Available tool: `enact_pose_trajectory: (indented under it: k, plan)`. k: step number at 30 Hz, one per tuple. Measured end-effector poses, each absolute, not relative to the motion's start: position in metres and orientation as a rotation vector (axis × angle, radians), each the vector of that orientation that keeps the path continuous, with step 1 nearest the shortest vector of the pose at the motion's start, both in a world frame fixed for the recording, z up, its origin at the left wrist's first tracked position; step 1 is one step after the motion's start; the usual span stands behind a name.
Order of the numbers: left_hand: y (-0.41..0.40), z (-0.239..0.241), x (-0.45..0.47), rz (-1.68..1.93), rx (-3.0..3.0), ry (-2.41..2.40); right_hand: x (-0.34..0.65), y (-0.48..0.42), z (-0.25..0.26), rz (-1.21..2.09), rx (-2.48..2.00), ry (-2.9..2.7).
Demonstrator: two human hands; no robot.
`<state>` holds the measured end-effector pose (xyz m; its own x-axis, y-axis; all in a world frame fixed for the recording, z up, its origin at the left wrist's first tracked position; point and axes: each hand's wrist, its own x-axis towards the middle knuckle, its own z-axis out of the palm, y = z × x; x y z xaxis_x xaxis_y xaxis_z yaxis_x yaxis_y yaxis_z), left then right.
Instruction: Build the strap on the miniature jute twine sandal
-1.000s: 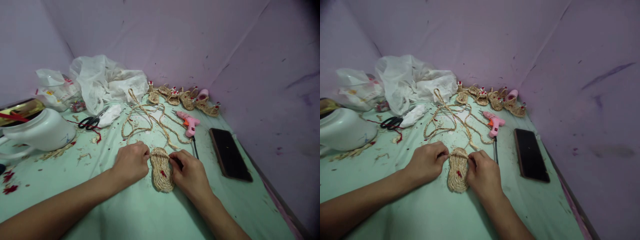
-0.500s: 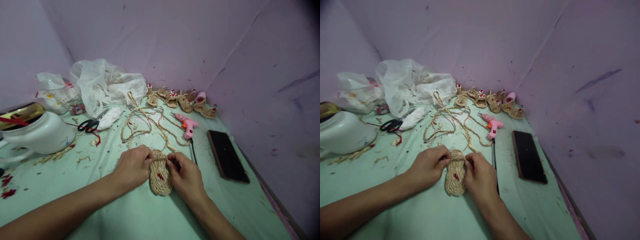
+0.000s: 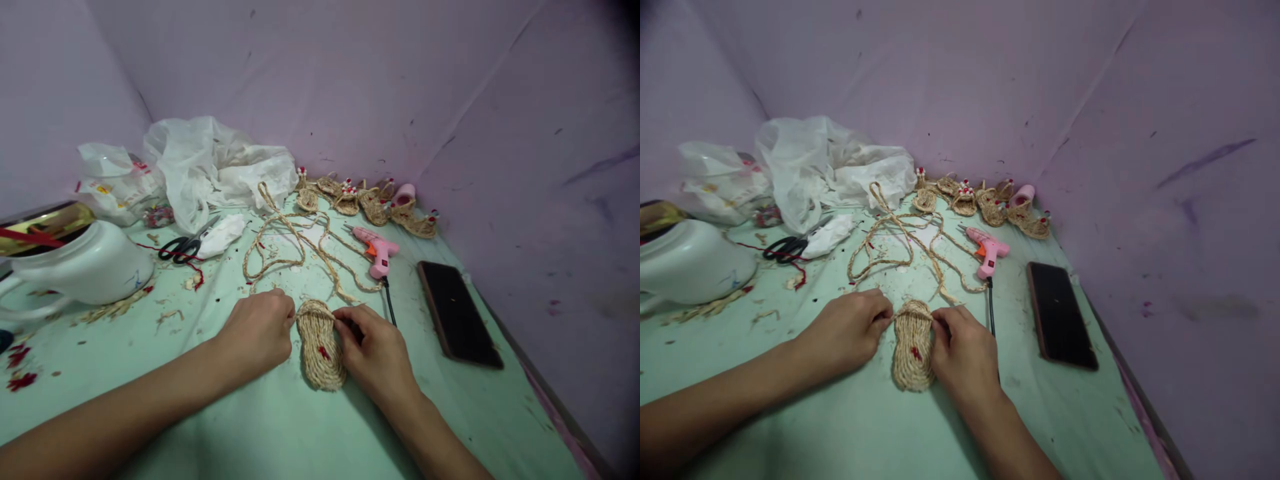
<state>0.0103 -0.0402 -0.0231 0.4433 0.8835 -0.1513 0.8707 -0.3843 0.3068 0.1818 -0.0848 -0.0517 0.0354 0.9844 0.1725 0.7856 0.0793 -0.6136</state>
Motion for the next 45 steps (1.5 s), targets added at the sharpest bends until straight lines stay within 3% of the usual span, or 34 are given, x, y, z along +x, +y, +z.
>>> enact_pose_trajectory:
  k: [45]
  plan:
    - [-0.034, -0.010, 0.007, 0.094, 2.166, 1.500, 0.183, -0.081, -0.050, 0.678, -1.596, -1.594]
